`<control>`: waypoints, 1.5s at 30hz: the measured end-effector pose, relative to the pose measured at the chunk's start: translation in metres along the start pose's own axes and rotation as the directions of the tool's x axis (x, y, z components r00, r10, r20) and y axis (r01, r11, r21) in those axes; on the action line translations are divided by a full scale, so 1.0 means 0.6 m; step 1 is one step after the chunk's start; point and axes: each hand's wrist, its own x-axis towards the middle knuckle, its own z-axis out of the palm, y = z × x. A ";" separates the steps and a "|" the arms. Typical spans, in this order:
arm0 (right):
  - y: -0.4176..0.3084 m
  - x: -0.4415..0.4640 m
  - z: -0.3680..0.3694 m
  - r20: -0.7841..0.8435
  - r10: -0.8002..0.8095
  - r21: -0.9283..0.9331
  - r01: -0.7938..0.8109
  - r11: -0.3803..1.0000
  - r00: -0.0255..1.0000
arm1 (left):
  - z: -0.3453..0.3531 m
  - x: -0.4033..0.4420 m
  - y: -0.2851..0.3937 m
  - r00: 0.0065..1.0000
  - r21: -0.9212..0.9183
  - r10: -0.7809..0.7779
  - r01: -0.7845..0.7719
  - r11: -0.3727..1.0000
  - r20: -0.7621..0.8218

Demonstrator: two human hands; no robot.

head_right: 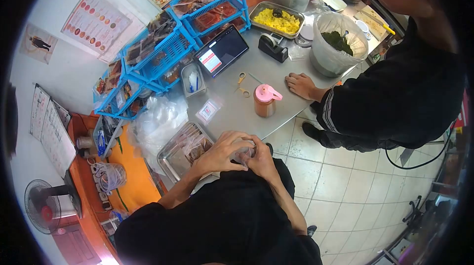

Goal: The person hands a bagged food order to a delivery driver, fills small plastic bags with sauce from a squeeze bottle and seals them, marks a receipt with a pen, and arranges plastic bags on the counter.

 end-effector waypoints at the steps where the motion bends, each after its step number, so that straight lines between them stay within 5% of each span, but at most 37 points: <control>1: -0.001 -0.002 -0.002 -0.011 0.067 0.056 -0.067 0.996 0.998 | 0.001 0.000 -0.002 1.000 -0.001 0.001 -0.001 1.000 0.000; 5: -0.041 0.002 -0.025 0.054 0.149 0.020 -0.150 0.988 0.987 | -0.002 -0.005 -0.016 0.999 -0.043 0.027 -0.028 0.999 -0.038; 7: -0.064 0.013 -0.061 0.217 0.285 0.058 -0.304 0.951 0.934 | -0.009 -0.016 -0.025 0.997 -0.060 0.000 -0.005 0.998 -0.076; 10: 0.045 0.053 -0.133 0.087 0.333 0.513 -0.329 0.793 0.939 | -0.033 -0.037 -0.036 0.940 -0.219 -0.233 0.179 0.959 -0.248; 11: 0.065 0.072 -0.133 0.089 0.335 0.513 -0.331 0.792 0.938 | -0.043 -0.041 -0.036 0.908 -0.277 -0.276 0.190 0.942 -0.315; 13: 0.085 0.119 -0.131 0.073 0.738 0.896 -0.369 0.247 0.671 | -0.051 -0.048 -0.039 0.868 -0.334 -0.318 0.192 0.923 -0.381; 17: 0.117 0.218 -0.106 0.130 0.840 0.970 -0.244 0.003 0.526 | -0.053 -0.062 -0.044 0.835 -0.298 -0.229 0.082 0.951 -0.500; 19: 0.204 0.267 -0.115 -0.052 0.519 0.952 -0.114 0.283 0.853 | -0.047 -0.070 -0.040 0.826 -0.258 -0.207 0.078 0.963 -0.525; 22: 0.248 0.306 -0.119 0.004 0.471 0.950 -0.151 0.274 0.882 | -0.037 -0.083 -0.031 0.815 -0.244 -0.246 0.133 0.961 -0.525; 23: 0.226 0.293 -0.118 0.192 0.411 0.958 -0.260 0.116 0.891 | -0.033 -0.083 -0.027 0.811 -0.261 -0.255 0.131 0.956 -0.527; 24: 0.205 0.284 -0.110 0.212 0.419 0.952 -0.283 0.114 0.883 | -0.031 -0.084 -0.024 0.805 -0.280 -0.266 0.130 0.951 -0.531; 26: 0.148 0.250 -0.100 -0.051 0.250 0.851 -0.089 0.517 0.967 | -0.027 -0.090 -0.023 0.793 -0.301 -0.329 0.194 0.934 -0.513; 28: 0.027 0.202 -0.068 -0.041 0.127 0.874 -0.026 0.485 0.991 | -0.020 -0.086 -0.020 0.782 -0.335 -0.393 0.249 0.909 -0.484; 30: -0.044 0.190 -0.059 0.070 0.312 0.965 -0.144 0.222 0.948 | -0.022 -0.071 -0.016 0.815 -0.263 -0.348 0.249 0.932 -0.464; 31: -0.082 0.178 -0.055 0.073 0.325 0.962 -0.152 0.225 0.943 | -0.019 -0.061 -0.014 0.818 -0.260 -0.309 0.203 0.944 -0.485; 34: -0.168 0.145 -0.052 0.070 0.125 0.907 -0.115 0.405 0.990 | -0.012 -0.039 -0.004 0.863 -0.311 -0.239 0.101 0.945 -0.444; 36: -0.197 0.133 -0.057 -0.109 -0.058 0.752 0.120 0.648 0.992 | -0.004 -0.028 0.003 0.884 -0.350 -0.210 0.057 0.935 -0.418; 45: -0.222 0.082 -0.073 -0.167 -0.334 0.461 0.373 0.805 0.927 | 0.017 0.017 0.035 0.941 -0.421 -0.036 -0.116 0.899 -0.337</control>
